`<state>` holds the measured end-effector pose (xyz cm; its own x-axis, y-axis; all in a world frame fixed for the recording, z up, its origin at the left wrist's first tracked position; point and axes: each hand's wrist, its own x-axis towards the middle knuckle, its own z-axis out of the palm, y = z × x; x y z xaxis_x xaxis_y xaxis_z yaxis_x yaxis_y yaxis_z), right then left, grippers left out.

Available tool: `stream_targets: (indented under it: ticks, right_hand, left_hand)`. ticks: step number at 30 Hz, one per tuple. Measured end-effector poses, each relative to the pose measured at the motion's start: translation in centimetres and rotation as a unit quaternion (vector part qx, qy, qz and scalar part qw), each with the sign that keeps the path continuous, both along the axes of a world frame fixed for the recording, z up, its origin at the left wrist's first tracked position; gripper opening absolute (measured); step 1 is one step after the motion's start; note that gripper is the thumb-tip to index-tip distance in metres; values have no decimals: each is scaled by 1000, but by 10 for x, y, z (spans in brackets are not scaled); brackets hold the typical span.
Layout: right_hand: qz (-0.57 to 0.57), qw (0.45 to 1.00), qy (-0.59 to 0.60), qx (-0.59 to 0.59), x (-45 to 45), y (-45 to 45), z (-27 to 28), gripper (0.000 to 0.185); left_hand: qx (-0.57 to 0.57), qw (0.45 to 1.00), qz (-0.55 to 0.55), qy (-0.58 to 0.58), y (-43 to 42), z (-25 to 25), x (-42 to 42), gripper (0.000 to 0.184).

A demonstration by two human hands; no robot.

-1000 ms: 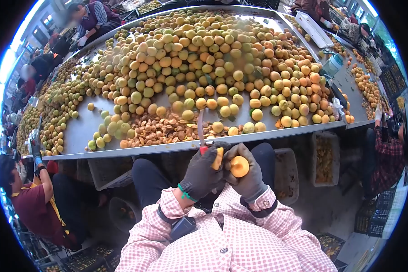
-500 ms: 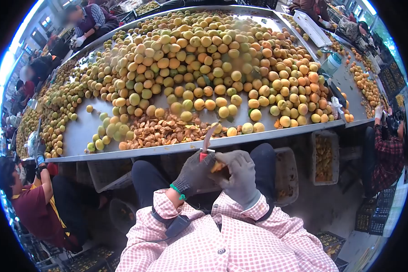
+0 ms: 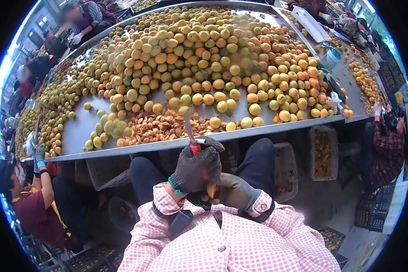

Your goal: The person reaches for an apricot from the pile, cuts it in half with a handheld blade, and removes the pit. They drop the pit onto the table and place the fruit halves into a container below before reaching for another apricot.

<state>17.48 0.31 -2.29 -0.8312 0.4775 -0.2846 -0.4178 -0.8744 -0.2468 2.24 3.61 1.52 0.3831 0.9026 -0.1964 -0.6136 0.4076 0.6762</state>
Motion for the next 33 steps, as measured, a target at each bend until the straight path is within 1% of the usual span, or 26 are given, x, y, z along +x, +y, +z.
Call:
stream_targets:
  ticks: [1,2,4,5,7,8,10,11,12,13,14,16,18,20,23,25,27,29,30,31,32,33]
  right_hand:
    - [11,999,40,20,-2,0,-3,33]
    - [12,999,42,20,-3,-2,-2,33]
    - [-28,997,-68,33,-4,-5,0,30]
    - [-27,997,-67,33,-4,-7,-3,30]
    - [-63,964,-213,147,-4,-10,-14,30]
    - [-64,964,-213,148,-4,-10,-7,30]
    - [-75,977,-182,82,-8,-11,13,29]
    - [-77,977,-183,82,-6,-12,15,29]
    - [-64,967,-216,120,-4,-13,17,29]
    - [-50,954,-249,157,-2,-15,17,29]
    - [-50,954,-248,157,-4,-17,15,29]
    - [-107,921,-277,254,-9,-21,7,28]
    - [-118,923,-265,251,-11,-22,5,25]
    - [-130,926,-254,248,-11,-23,5,23]
    - [-103,920,-278,255,-9,-25,5,20]
    - [-103,904,-311,275,-8,-27,1,25]
    - [-100,898,-313,291,-7,-25,1,25]
    - [-98,892,-317,307,-6,-25,5,26]
    - [-111,900,-302,295,-5,-26,10,26]
    - [-124,907,-286,283,-5,-27,13,27]
    - [-124,907,-286,283,-5,-26,11,27]
    - [-110,912,-278,280,-4,-26,8,29]
  left_hand:
    - [8,999,13,28,-1,0,-2,28]
    - [7,999,15,29,0,-1,-4,28]
    - [60,994,-6,-87,2,-4,-7,26]
    - [60,995,-5,-86,3,-8,-7,26]
    - [-16,990,102,-95,4,-16,-5,28]
    - [-16,990,102,-96,6,-17,-5,28]
    - [-13,990,134,-38,8,-18,-9,29]
    - [-12,991,118,-53,8,-14,-13,24]
    - [-13,992,118,-54,8,-16,-13,24]
    - [5,990,110,-88,8,-20,-13,25]
    - [23,987,103,-122,8,-23,-13,25]
    - [7,988,106,-116,4,-25,-8,24]
    - [-9,988,109,-110,2,-28,-6,23]
    - [32,983,59,-170,1,-29,-5,22]
    - [65,980,40,-182,1,-28,-5,21]
    - [45,984,46,-165,-4,-27,-4,20]
    - [25,987,52,-148,-5,-29,-5,19]
    - [73,972,-7,-225,-2,-33,-9,18]
    - [73,972,-8,-225,0,-32,-10,18]
    - [103,975,11,-197,1,-31,-11,17]
    - [133,976,31,-168,1,-28,-11,16]
    - [133,976,31,-168,0,-24,-10,16]
